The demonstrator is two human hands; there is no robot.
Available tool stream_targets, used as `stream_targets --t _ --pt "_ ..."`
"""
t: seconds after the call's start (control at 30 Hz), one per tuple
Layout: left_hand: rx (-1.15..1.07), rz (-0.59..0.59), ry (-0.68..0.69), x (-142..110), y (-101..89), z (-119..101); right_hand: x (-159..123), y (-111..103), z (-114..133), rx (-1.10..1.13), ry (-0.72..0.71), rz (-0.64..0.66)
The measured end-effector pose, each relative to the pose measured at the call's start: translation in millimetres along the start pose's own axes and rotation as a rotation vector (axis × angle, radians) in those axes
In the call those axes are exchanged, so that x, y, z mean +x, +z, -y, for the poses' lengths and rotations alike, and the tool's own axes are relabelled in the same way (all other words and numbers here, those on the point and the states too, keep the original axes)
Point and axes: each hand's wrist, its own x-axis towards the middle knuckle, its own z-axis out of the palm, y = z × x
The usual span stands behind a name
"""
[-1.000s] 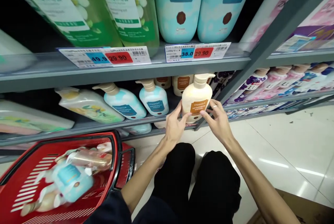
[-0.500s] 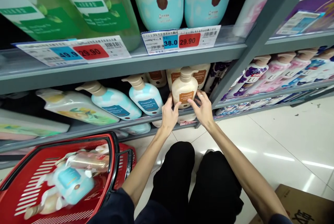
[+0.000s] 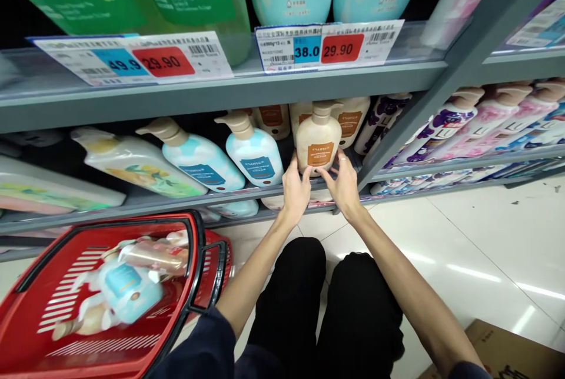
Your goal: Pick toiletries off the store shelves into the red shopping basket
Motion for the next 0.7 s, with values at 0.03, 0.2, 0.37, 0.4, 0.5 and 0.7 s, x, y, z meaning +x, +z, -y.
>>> stream_targets --t 0.03,0.2,0.37,0.4,0.5,0.7 --pt "0.008 -0.011 0.005 1 1.1 -1 2 2 -1 -0.009 0.001 0.003" --pt "0.058 -0.048 0.022 5 3.7 -5 9 11 -7 -0.065 -0.003 -0.020" --pt "0.063 -0.030 0.034 14 2.8 2 14 16 -12 -0.084 -0.027 -0.026" --pt "0.067 -0.031 0.028 15 3.5 2 14 15 -12 -0.085 -0.024 -0.023" --pt "0.071 -0.036 0.003 0 3.7 -8 10 9 -3 -0.094 -0.019 0.009" --pt "0.012 0.102 -0.037 -116 -77.4 -43 -60 -25 41 -0.074 -0.019 -0.055"
